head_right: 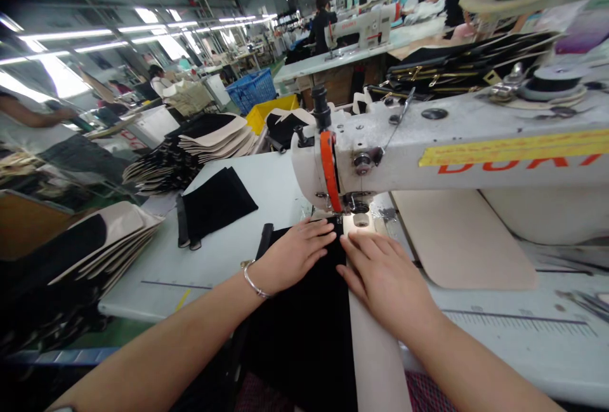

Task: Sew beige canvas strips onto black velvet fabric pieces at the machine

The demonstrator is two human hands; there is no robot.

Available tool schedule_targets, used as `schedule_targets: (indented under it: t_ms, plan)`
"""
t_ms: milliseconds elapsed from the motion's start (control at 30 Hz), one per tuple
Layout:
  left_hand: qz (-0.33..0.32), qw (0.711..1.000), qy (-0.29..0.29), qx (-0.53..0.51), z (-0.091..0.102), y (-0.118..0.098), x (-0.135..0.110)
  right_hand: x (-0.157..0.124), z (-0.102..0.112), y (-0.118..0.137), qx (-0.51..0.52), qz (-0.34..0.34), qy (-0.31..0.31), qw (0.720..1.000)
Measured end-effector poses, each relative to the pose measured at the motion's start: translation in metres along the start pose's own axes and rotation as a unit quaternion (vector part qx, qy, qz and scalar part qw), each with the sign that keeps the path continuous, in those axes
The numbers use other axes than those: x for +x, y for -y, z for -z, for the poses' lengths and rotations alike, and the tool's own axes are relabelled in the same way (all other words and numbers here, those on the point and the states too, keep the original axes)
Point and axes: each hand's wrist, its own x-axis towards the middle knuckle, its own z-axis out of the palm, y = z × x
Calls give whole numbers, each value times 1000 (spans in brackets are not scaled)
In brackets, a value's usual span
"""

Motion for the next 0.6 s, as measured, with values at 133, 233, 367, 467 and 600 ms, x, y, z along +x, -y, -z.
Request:
schedule_targets:
  t_ms: [133, 233, 367, 467, 600]
  plan:
    - [-71, 990, 85, -86, 16, -45, -52, -52, 14, 29, 17, 37, -27, 999]
    - [-84, 985, 123, -87, 18, -73, -86, -87, 28, 49, 7, 78, -57, 995]
    - [-75, 989, 107, -67, 8, -82, -103, -107, 40, 60, -20, 120, -28, 992]
    - [-78, 990, 92, -68, 2, -80, -104, -111, 42, 62, -51, 137, -20, 989]
    - [-66, 992, 88, -65, 3, -83, -97, -113, 41, 61, -48, 138, -34, 989]
